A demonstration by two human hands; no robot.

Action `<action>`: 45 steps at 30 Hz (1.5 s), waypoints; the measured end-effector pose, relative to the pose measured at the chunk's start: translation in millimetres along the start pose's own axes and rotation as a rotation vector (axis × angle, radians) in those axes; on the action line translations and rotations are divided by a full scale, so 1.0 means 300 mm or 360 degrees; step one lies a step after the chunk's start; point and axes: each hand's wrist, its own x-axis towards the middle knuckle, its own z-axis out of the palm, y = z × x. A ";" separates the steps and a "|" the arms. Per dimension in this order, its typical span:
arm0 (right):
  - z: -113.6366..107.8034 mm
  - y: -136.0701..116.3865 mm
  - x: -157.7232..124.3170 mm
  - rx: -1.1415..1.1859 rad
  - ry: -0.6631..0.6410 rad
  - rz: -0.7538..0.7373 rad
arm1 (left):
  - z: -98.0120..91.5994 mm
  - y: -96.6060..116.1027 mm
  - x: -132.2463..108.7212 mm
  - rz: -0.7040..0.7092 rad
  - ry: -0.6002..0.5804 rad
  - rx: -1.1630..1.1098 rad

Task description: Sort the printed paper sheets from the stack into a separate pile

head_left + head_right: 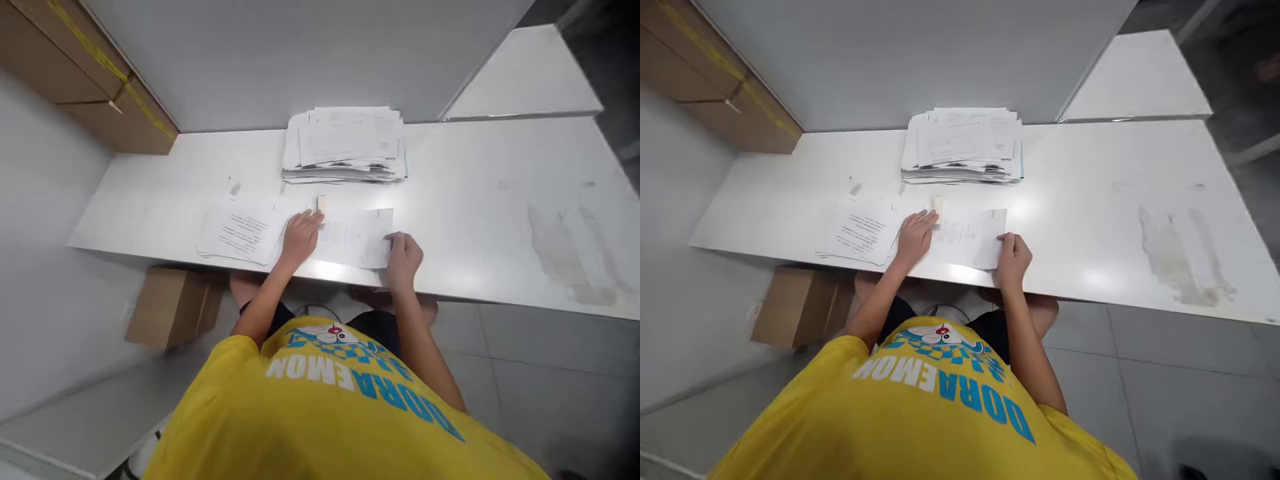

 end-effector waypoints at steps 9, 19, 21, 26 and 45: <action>-0.001 0.024 0.006 0.0027 -0.0019 -0.0061 | -0.011 0.041 -0.024 -0.0034 -0.0218 0.0050; -0.037 0.072 -0.008 0.0240 -0.0079 -0.0212 | -0.003 0.043 -0.033 -0.0041 -0.0122 -0.0001; -0.077 0.064 -0.009 0.0169 0.0063 -0.0374 | -0.005 0.042 -0.029 -0.0041 -0.0125 -0.0021; -0.172 -0.030 0.089 0.0084 0.0473 -0.0870 | -0.003 0.028 -0.016 -0.0138 -0.0161 -0.0065; 0.297 -0.427 0.851 0.0191 -0.0151 -0.0824 | -0.014 0.019 0.001 -0.0242 -0.0293 -0.0153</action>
